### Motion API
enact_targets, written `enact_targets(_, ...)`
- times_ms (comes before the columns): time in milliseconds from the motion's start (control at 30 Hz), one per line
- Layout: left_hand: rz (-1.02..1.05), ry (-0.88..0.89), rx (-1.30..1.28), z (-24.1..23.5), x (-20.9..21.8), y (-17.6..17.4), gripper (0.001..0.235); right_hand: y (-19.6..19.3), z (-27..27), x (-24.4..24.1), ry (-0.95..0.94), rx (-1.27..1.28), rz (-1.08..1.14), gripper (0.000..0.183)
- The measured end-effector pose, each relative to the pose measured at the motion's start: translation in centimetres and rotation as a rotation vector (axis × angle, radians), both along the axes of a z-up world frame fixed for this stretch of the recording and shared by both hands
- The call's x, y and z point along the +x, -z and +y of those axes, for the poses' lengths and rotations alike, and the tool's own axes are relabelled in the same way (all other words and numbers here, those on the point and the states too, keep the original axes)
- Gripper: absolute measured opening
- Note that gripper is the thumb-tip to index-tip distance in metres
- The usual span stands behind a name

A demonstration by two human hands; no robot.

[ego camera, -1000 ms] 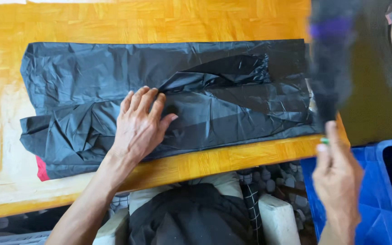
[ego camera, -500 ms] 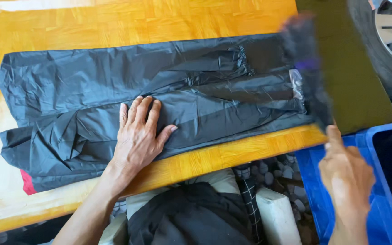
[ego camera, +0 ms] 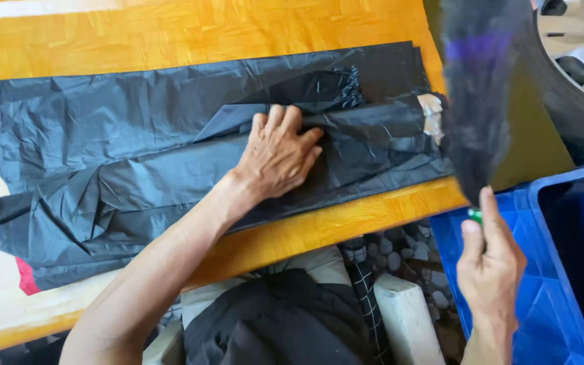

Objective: The person folds a large black tarp on a wooden table. They use a feather duster to smooth the fabric, then fold it into a compact roll and place it into a small black drawstring bag.

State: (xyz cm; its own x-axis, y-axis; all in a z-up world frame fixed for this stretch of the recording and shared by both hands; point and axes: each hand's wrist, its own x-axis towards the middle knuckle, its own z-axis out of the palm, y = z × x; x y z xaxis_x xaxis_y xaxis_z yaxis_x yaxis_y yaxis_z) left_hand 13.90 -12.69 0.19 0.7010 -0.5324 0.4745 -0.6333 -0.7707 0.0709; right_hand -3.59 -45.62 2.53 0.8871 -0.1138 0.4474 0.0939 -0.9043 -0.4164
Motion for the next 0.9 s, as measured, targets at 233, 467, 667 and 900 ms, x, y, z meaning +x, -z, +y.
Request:
enact_targets(233, 0.567, -0.139, -0.127, 0.8, 4.1, 1.1, 0.037, 0.1, 5.6, 0.7, -0.305, -0.089, 0.078, 0.047)
enact_targets(467, 0.319, 0.095, 0.016, 2.1, -0.8, 0.1, 0.086, 0.0, 6.3, 2.4, -0.333, -0.044, 0.093, 0.047)
enact_targets(667, 0.111, 0.191, -0.004, 5.7, -5.8, -1.0, 0.070, 1.9, 1.6, 4.8, -0.057, 0.021, 0.011, 0.046)
enact_targets(900, 0.040, 0.168, 0.086, 8.9, -9.4, -1.2, 0.028, 4.6, -7.8, 9.8, 0.251, -0.406, -0.188, 0.050)
